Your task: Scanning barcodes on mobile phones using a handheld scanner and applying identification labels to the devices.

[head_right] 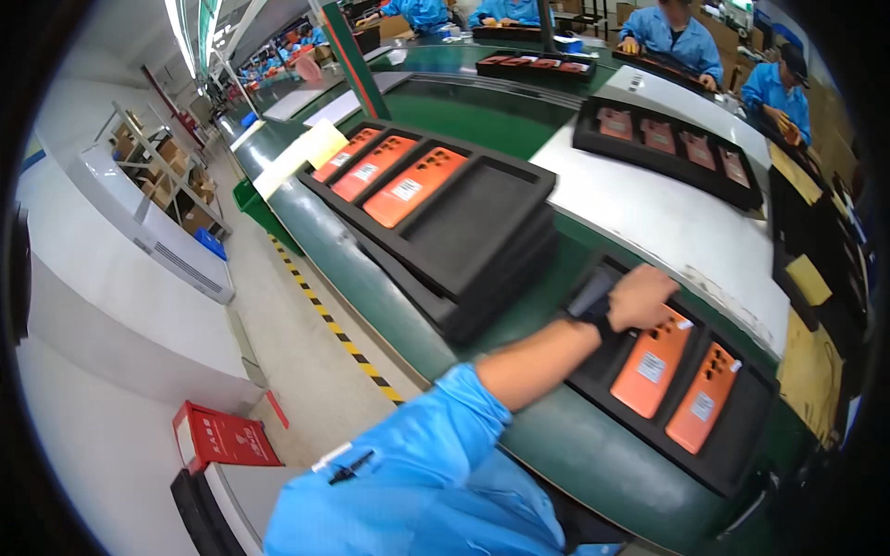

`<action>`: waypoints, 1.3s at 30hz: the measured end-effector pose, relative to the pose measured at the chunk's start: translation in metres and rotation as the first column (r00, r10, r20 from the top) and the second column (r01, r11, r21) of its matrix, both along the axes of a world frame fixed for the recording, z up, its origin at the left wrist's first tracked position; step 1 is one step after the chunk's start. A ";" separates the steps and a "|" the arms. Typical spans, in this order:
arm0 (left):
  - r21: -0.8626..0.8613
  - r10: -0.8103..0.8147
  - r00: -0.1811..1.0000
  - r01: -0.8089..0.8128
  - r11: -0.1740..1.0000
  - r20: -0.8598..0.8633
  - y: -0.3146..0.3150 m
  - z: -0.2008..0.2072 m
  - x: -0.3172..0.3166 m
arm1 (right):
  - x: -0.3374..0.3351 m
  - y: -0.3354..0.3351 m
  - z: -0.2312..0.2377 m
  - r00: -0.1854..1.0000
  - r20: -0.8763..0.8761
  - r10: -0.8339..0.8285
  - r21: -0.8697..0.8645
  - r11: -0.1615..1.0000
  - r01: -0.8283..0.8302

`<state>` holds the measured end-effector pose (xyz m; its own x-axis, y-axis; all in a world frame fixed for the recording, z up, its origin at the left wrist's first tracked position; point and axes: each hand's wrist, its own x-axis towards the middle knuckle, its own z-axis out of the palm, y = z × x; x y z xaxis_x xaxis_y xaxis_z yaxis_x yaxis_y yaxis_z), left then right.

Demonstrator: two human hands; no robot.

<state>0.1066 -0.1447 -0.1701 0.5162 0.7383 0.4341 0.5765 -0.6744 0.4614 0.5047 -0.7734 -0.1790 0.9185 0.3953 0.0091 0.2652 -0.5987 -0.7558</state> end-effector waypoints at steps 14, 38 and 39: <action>-0.128 -0.086 0.994 0.094 0.987 0.068 0.017 -0.024 0.036 | -0.289 0.533 -0.100 0.901 -0.267 0.342 0.524 0.836 -0.162; -0.041 -0.149 0.986 0.152 0.988 0.078 0.006 0.020 -0.034 | 0.090 -0.054 -0.013 0.931 -0.126 -0.341 0.504 0.787 0.357; -0.018 -0.203 0.977 0.205 0.979 0.069 0.014 0.021 -0.040 | 0.100 -0.110 -0.008 0.918 -0.139 -0.371 0.508 0.769 0.388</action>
